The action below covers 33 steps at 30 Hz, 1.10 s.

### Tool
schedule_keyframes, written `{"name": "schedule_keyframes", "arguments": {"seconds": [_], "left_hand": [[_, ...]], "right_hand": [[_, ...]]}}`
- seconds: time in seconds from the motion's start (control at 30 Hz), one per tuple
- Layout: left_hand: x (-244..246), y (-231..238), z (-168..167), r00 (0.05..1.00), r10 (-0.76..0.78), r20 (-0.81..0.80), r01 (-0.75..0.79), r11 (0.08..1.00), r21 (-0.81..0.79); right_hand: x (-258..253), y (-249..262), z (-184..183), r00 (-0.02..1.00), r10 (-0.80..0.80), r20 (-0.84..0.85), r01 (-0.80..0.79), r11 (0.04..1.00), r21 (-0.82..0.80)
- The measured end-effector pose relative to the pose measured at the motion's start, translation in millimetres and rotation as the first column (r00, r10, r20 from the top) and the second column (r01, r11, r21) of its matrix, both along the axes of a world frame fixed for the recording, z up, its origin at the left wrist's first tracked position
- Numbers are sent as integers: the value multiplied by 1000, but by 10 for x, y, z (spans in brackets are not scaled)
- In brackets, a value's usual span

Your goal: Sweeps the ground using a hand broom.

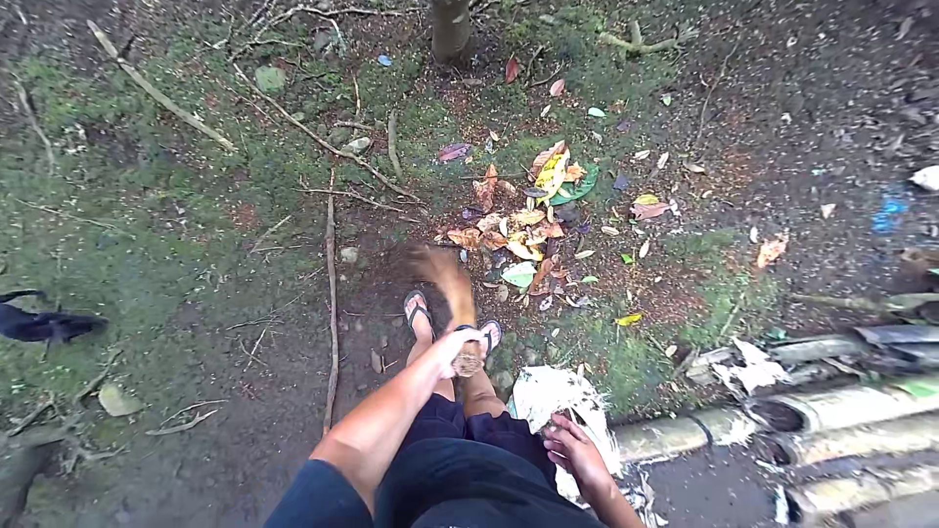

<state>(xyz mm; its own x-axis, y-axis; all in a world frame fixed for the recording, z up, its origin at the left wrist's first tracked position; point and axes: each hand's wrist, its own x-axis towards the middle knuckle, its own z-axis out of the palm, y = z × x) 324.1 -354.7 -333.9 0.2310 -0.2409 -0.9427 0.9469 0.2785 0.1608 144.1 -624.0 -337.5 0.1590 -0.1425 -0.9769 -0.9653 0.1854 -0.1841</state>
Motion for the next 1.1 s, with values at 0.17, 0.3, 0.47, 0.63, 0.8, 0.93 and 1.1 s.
{"name": "schedule_keyframes", "arguments": {"seconds": [0.17, 0.3, 0.47, 0.63, 0.8, 0.93, 1.1], "left_hand": [[-245, 129, 288, 983, -164, 80, 171, 982, -83], [-696, 614, 893, 984, -171, 55, 168, 985, 43], [-838, 831, 1078, 991, 122, 49, -131, 945, 300], [-66, 606, 95, 988, 141, 64, -150, 973, 172], [142, 123, 69, 981, -147, 128, 155, 986, -54], [-162, 418, 617, 962, -228, 152, 237, 970, -48], [-150, 565, 791, 964, -182, 194, 128, 957, 261]], "right_hand": [[1, -45, -98, 1000, 2, -22, -3, 1000, -11], [100, 56, -98, 1000, 14, -24, -14, 1000, 1], [136, 143, -34, 1000, -7, -4, 7, 999, 33], [-19, 24, -32, 1000, -25, -2, 25, 999, 25], [-145, -70, -118, 997, -30, -75, 29, 999, -17], [-84, -44, -132, 998, -48, -42, 48, 999, -12], [9, 18, -30, 996, -84, -12, 84, 996, -7]]}}
